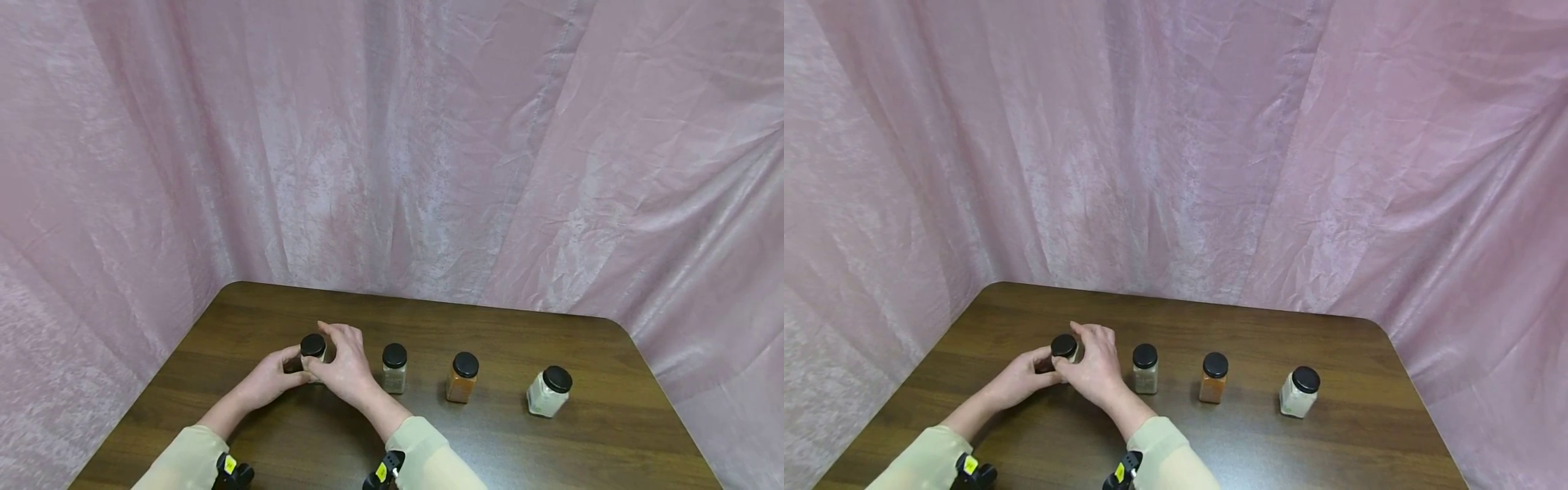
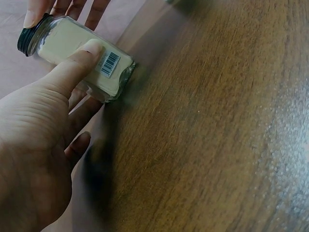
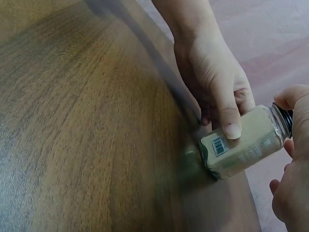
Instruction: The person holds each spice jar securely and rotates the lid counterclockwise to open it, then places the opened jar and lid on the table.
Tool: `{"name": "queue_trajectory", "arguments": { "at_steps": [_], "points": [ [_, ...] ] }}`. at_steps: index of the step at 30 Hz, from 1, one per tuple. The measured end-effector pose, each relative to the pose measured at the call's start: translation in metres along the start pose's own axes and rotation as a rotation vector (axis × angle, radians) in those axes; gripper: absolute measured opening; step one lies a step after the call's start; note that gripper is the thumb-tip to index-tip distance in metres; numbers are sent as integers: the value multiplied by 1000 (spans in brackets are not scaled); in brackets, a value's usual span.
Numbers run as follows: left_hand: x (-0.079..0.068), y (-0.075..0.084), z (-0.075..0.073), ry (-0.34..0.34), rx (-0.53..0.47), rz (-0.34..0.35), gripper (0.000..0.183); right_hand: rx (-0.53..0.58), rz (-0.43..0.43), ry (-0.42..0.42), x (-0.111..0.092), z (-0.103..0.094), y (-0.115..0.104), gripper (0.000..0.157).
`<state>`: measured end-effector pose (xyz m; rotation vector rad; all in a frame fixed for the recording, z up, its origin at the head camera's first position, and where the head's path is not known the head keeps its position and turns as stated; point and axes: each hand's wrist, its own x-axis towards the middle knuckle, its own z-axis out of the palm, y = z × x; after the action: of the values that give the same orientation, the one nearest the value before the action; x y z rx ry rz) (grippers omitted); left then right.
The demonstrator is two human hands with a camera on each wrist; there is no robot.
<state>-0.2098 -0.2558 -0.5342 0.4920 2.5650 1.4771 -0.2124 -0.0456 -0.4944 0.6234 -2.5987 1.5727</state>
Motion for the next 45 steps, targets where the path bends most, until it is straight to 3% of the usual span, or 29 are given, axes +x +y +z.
{"name": "queue_trajectory", "arguments": {
  "at_steps": [8, 18, 27, 34, 45],
  "points": [
    [-1, 2, -2, -4, -20, 3, 52, -35, -8, -4, 0, -1, 0, 71],
    [-3, 0, -2, -18, -15, -7, 54, -178, -32, 44, -5, -1, -7, 71],
    [-2, 0, -1, -25, -16, -21, 57, -169, 38, 62, -5, 0, -8, 65],
    [-1, -1, 0, -37, -59, 35, 55, -187, 87, 80, -2, 4, -11, 63],
    [-2, 2, -1, -14, -31, 10, 58, -207, 123, 100, 3, 8, -13, 61]
  ]
}}
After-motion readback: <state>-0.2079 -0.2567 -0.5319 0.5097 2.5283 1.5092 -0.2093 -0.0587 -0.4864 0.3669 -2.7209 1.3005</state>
